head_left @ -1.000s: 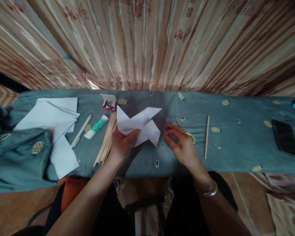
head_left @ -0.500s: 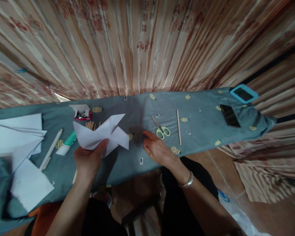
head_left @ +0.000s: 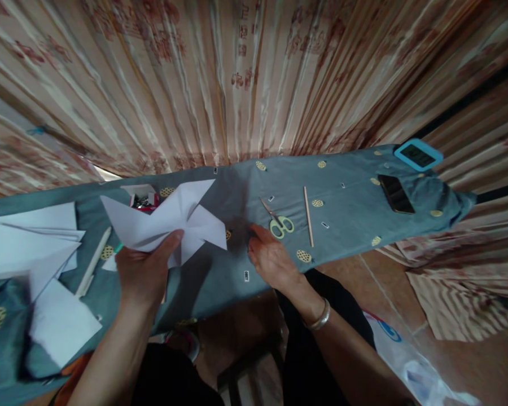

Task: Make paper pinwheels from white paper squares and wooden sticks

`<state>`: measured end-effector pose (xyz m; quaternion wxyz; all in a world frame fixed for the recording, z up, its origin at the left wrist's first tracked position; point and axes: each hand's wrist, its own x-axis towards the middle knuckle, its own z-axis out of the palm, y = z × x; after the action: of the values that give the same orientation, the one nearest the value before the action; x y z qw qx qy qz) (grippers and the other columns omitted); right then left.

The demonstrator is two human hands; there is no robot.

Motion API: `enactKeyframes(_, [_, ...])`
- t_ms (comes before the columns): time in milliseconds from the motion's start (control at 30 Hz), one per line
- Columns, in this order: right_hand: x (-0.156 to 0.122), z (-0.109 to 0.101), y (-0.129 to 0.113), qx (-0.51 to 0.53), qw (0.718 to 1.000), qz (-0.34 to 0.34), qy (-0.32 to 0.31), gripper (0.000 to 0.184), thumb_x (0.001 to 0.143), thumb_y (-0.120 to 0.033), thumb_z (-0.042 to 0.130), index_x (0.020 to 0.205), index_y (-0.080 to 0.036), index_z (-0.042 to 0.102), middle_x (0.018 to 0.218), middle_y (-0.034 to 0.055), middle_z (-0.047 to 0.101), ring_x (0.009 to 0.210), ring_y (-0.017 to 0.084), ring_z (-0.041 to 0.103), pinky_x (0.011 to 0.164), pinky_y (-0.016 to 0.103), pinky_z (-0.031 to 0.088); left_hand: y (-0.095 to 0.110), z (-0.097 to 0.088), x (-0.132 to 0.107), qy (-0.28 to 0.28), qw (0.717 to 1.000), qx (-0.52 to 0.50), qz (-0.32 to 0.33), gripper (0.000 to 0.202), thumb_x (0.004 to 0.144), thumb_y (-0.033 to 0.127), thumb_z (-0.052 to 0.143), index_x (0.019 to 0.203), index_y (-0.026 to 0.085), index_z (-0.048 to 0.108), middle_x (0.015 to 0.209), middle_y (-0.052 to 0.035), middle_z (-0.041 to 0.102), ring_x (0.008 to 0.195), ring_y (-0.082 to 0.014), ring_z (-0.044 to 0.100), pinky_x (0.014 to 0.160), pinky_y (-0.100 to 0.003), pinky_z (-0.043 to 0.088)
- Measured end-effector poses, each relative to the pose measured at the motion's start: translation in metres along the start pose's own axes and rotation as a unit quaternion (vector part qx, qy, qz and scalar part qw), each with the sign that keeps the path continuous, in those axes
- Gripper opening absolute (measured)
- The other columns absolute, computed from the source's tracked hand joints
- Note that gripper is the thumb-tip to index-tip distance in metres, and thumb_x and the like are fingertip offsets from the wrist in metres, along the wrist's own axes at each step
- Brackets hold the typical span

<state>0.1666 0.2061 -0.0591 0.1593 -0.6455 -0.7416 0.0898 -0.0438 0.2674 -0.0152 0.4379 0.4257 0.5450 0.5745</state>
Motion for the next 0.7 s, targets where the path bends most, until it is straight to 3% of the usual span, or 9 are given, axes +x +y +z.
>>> enactKeyframes(67, [-0.002,0.001,0.003,0.041,0.999,0.010,0.009,0.018,0.086,-0.005,0.052,0.084,-0.015,0.066,0.133,0.0224,0.060,0.124,0.032,0.059,0.105,0.049,0.049,0.001,0.006,0.000,-0.028,0.999,-0.011,-0.027,0.025,0.063,0.026,0.085,0.084,0.020,0.075,0.086,0.0008,0.077,0.094,-0.0202,0.071,0.088,-0.030,0.056])
enactKeyframes(167, [-0.003,-0.004,0.006,0.113,0.993,0.015,0.018,0.018,0.084,-0.005,0.054,0.079,-0.018,0.066,0.137,0.0185,0.059,0.130,0.033,0.054,0.103,0.052,0.050,-0.007,0.011,0.000,-0.061,0.995,-0.028,-0.067,0.030,0.061,0.025,0.085,0.087,0.017,0.075,0.090,-0.0021,0.078,0.087,-0.0195,0.071,0.082,-0.030,0.057])
enactKeyframes(367, [0.000,-0.026,-0.011,0.272,0.956,0.037,0.102,0.005,0.088,-0.024,0.063,0.085,-0.024,0.067,0.152,0.0066,0.045,0.140,0.029,0.045,0.111,0.050,0.042,-0.024,0.011,-0.012,-0.059,0.988,-0.042,-0.135,0.027,0.059,0.023,0.084,0.084,0.018,0.075,0.087,-0.0037,0.079,0.082,-0.0216,0.073,0.078,-0.034,0.058])
enactKeyframes(533, [0.004,-0.030,-0.037,0.269,0.956,-0.005,0.116,0.005,0.089,-0.025,0.063,0.086,-0.025,0.067,0.157,0.0019,0.038,0.151,0.029,0.021,0.119,0.056,0.028,-0.021,0.018,-0.023,-0.084,0.985,-0.033,-0.148,0.021,0.060,0.022,0.083,0.080,0.019,0.075,0.083,-0.0035,0.078,0.078,-0.0217,0.072,0.076,-0.036,0.059])
enactKeyframes(700, [0.011,-0.022,-0.044,0.244,0.963,-0.027,0.111,0.006,0.089,-0.022,0.062,0.086,-0.026,0.067,0.159,-0.0018,0.032,0.152,0.030,0.017,0.121,0.058,0.024,-0.019,0.017,-0.028,-0.109,0.978,-0.034,-0.173,0.019,0.063,0.021,0.082,0.082,0.019,0.077,0.083,-0.0046,0.079,0.076,-0.0211,0.072,0.074,-0.033,0.058])
